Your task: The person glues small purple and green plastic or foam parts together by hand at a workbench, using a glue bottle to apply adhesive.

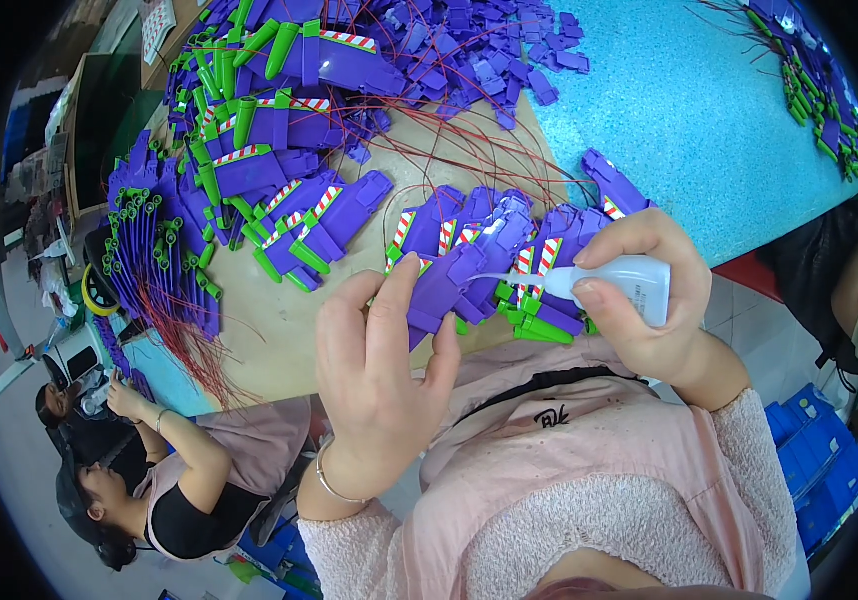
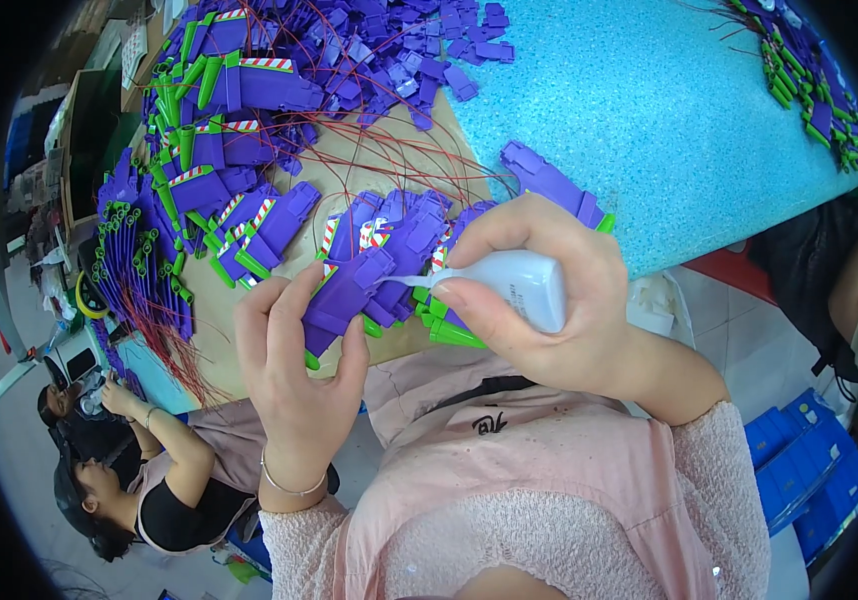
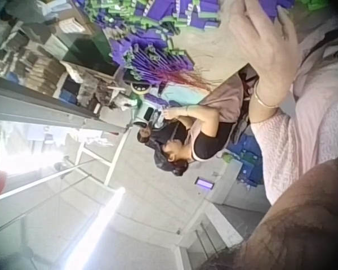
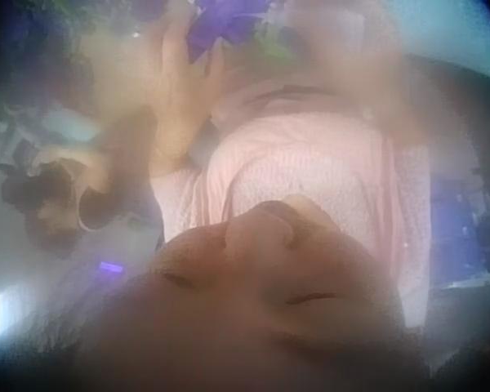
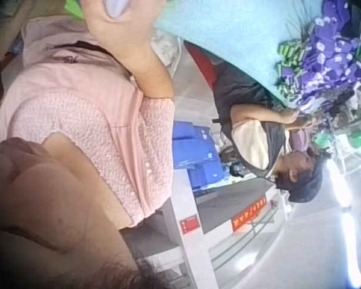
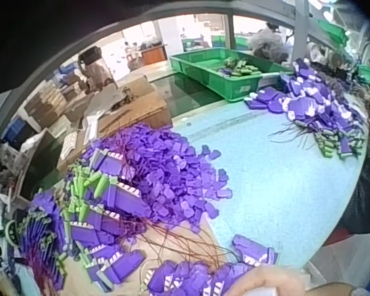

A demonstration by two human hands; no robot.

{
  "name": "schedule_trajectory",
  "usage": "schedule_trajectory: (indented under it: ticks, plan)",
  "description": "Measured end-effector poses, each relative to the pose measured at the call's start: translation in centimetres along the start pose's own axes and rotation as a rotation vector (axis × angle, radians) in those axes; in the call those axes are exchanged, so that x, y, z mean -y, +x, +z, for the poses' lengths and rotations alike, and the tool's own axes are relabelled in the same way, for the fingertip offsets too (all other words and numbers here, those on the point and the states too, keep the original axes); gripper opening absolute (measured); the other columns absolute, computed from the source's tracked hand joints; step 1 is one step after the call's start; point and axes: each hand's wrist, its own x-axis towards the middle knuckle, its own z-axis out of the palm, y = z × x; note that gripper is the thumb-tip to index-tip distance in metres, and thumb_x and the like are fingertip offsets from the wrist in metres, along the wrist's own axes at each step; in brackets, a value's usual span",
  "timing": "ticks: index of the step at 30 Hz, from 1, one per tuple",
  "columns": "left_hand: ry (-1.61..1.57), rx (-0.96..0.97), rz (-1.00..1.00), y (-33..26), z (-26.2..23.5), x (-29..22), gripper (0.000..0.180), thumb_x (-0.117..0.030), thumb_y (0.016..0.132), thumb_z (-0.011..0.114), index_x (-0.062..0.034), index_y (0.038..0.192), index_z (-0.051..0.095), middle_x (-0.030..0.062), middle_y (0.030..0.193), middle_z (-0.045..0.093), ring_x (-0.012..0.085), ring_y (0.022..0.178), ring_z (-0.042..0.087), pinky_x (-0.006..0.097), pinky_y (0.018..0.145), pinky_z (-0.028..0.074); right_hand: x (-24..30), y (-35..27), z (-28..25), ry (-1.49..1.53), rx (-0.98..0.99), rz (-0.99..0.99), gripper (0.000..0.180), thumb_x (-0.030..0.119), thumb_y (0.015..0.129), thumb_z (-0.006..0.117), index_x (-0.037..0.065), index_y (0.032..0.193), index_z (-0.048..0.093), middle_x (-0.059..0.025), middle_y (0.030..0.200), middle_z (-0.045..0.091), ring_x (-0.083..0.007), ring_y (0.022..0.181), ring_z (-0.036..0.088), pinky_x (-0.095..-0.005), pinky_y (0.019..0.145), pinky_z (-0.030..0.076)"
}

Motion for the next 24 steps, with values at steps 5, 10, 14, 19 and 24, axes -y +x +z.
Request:
schedule_trajectory:
  ticks: [5,10,14,19,24]
  plan:
    - [0.026,0.011,0.002,0.0,-0.2,-0.1,0.050,0.002,0.068,0.073,0.0003,0.116,0.059,0.0147,0.103,0.052,0.0279,0.093,0.054,0.035,0.079,0.047,-0.7,-0.3,-0.8,-0.003,-0.008,-0.009,0.019,0.005,0.080,0.072,0.000,0.095,0.061,-0.0076,0.090,0.063,-0.0118,0.077,0.061,-0.0241,0.066,0.047]
    - [0.011,-0.154,0.009,1.5,1.0,2.6,0.049,-0.005,0.075,0.072,0.0028,0.121,0.056,0.0191,0.108,0.053,0.0332,0.097,0.053,0.038,0.084,0.044,-0.4,0.5,-0.2,0.287,-0.147,0.219,0.030,0.006,0.083,0.069,0.000,0.109,0.055,-0.0068,0.098,0.061,-0.0105,0.086,0.059,-0.0242,0.075,0.048]
    - [-0.139,0.079,0.100,0.2,1.4,2.6,0.043,-0.010,0.082,0.062,0.0068,0.121,0.055,0.0223,0.117,0.056,0.0378,0.101,0.054,0.044,0.091,0.041,-0.8,1.5,1.4,0.150,-0.117,0.184,0.033,0.004,0.080,0.070,0.000,0.110,0.055,-0.0066,0.096,0.064,-0.0148,0.091,0.063,-0.0280,0.080,0.051]
    - [-0.052,-0.006,0.185,-0.5,0.9,4.1,0.038,-0.010,0.077,0.066,0.0008,0.113,0.061,0.0153,0.111,0.061,0.0325,0.099,0.057,0.041,0.087,0.043,-1.4,1.6,1.9,-0.052,-0.073,0.125,0.035,0.003,0.078,0.070,0.001,0.109,0.055,-0.0115,0.095,0.066,-0.0195,0.092,0.067,-0.0307,0.078,0.052]
    - [0.020,-0.008,0.370,-0.4,0.6,4.8,0.031,-0.010,0.071,0.069,-0.0078,0.102,0.067,0.0048,0.106,0.065,0.0260,0.098,0.058,0.037,0.083,0.044,-0.8,1.7,2.2,-0.128,-0.012,0.168,0.036,-0.002,0.080,0.069,0.000,0.110,0.049,-0.0086,0.099,0.061,-0.0125,0.092,0.060,-0.0250,0.078,0.048]
